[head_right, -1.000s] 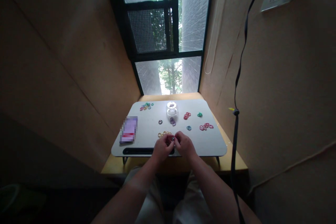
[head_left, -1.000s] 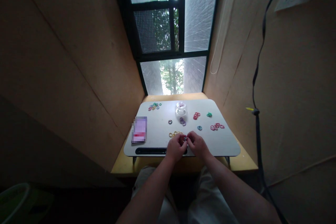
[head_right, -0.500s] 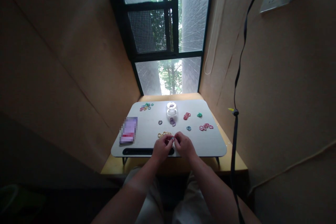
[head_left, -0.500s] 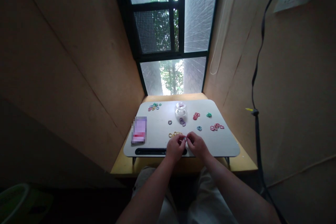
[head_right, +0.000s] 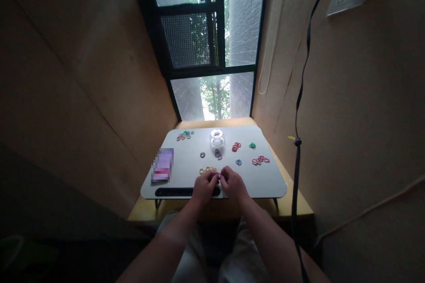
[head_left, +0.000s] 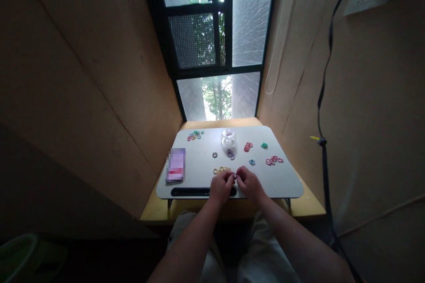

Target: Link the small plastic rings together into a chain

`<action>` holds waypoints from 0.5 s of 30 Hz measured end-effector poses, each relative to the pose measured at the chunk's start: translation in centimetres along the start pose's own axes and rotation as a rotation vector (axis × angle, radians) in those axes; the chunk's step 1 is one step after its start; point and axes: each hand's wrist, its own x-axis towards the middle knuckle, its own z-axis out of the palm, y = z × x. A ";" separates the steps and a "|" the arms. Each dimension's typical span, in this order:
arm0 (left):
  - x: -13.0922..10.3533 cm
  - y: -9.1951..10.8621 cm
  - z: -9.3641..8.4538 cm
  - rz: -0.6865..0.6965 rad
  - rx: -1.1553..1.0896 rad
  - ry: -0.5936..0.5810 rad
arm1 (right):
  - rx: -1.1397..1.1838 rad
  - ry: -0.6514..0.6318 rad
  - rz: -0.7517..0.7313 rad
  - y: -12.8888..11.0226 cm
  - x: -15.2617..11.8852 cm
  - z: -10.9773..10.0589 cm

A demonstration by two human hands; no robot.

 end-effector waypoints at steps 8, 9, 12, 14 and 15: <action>0.0 -0.2 0.1 0.000 0.036 0.020 | 0.010 -0.006 -0.016 -0.4 0.0 -0.1; 0.0 -0.2 0.1 0.000 0.038 0.021 | 0.009 -0.007 -0.017 -0.5 0.0 -0.2; 0.0 -0.3 0.1 0.000 0.055 0.026 | 0.006 -0.011 -0.019 -0.5 0.0 -0.2; 0.0 -0.3 0.1 -0.004 0.072 0.031 | 0.001 -0.011 -0.016 -0.4 0.0 -0.1; 0.0 -0.2 0.1 -0.009 0.081 0.033 | -0.002 -0.012 -0.012 -0.4 0.0 -0.1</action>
